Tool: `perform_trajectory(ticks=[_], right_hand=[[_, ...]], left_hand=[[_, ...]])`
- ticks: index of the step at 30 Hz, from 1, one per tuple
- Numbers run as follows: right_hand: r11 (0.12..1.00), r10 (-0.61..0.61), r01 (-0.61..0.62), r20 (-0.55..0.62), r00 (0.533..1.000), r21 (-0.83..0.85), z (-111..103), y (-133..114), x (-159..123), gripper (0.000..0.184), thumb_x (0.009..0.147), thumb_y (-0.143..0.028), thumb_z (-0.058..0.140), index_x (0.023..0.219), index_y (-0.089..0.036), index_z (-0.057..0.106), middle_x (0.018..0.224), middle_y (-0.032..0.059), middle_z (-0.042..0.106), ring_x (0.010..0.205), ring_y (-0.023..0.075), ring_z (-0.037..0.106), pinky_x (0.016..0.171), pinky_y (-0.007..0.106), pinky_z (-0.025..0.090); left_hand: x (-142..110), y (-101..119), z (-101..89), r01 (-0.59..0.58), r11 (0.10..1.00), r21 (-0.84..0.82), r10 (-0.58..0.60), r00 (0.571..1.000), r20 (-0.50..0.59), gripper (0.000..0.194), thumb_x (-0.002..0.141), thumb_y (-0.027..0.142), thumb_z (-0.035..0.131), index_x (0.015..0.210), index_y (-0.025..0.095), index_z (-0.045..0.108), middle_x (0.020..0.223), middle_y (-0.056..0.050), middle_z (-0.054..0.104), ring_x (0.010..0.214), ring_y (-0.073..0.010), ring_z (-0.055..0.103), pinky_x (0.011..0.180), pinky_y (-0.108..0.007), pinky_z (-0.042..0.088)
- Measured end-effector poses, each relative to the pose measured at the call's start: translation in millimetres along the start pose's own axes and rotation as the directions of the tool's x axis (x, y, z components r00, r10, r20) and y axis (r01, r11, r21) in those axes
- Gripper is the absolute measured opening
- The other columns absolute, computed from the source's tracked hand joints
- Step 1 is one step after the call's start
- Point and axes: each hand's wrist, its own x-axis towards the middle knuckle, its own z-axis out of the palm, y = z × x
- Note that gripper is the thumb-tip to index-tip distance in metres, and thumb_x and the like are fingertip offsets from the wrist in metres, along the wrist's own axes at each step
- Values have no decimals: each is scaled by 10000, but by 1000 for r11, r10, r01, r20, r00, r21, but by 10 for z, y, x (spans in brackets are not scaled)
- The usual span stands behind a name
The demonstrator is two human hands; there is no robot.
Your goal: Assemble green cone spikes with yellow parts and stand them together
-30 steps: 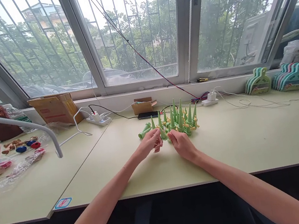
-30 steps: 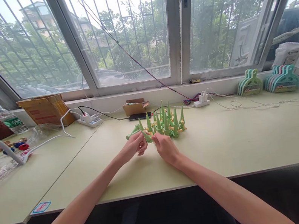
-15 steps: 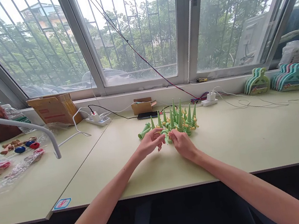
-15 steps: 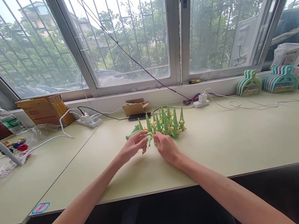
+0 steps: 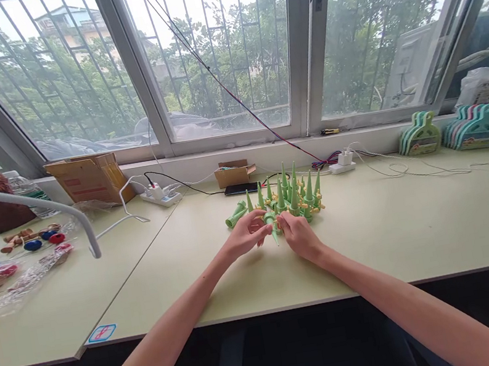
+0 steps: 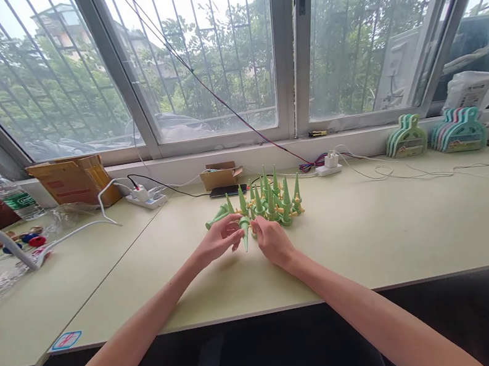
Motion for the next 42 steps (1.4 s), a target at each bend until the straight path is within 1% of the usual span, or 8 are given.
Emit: perform_trajectory(ticks=[11,17,21,24,27,31,39,42], right_hand=[[1000,1,0,8,1000,-8,-16,-22,5,381,1009,-416,272,724,-214,427,621,-4,548,515,127,432,541,246,310],[1000,-2,2,11,1000,-6,-10,-17,4,386,1008,-429,270,711,-219,399,614,-5,541,508,127,417,533,249,301],[1000,0,0,6,1000,-15,-14,-11,8,391,1010,-434,268,705,-221,388,602,-7,533,506,127,419,531,249,302],[1000,4,-5,-2,1000,-21,-15,-7,8,394,1012,-437,265,696,-225,367,587,-12,513,499,127,414,523,250,294],[1000,9,-9,4,1000,-21,-10,-5,8,400,1015,-442,259,693,-226,358,580,-14,493,496,127,406,523,253,295],[999,15,-14,14,1000,-38,-2,-6,9,413,1014,-454,259,682,-227,354,574,-10,476,510,135,405,533,261,294],[999,34,-34,-19,999,-8,-7,-14,23,448,1014,-489,253,662,-226,344,557,-18,444,511,134,366,531,268,267],[999,36,-35,-30,999,11,-2,-36,23,453,1014,-497,252,660,-226,335,550,-25,423,504,129,348,525,266,259]], left_hand=[[-1,-20,-14,6,1000,-7,-6,1000,10,465,822,486,672,1110,151,527,714,-1,606,524,-87,515,519,-251,459],[-1,-19,-19,-1,1000,17,1,1000,12,462,812,481,684,1097,152,531,657,31,551,516,-91,514,515,-244,444],[-7,-33,-18,-26,999,42,26,1000,8,485,801,486,692,1118,163,518,679,25,562,520,-90,507,498,-232,433],[-7,-50,-16,-78,991,105,78,997,0,481,795,473,701,1124,178,513,730,14,585,556,-93,532,549,-243,477],[-5,-61,-7,-140,962,235,144,990,1,452,783,459,715,1098,193,530,793,-2,608,587,-98,551,600,-261,511],[0,-65,14,-164,911,379,178,984,-3,449,787,473,708,1091,205,515,777,2,620,569,-105,543,569,-258,498],[-4,-44,40,-165,892,421,201,979,-42,403,797,470,702,1004,215,469,771,12,623,533,-90,505,536,-239,460],[-1,-30,52,-165,899,406,210,975,-68,406,799,465,703,1003,218,452,781,20,624,524,-78,491,531,-226,449]])
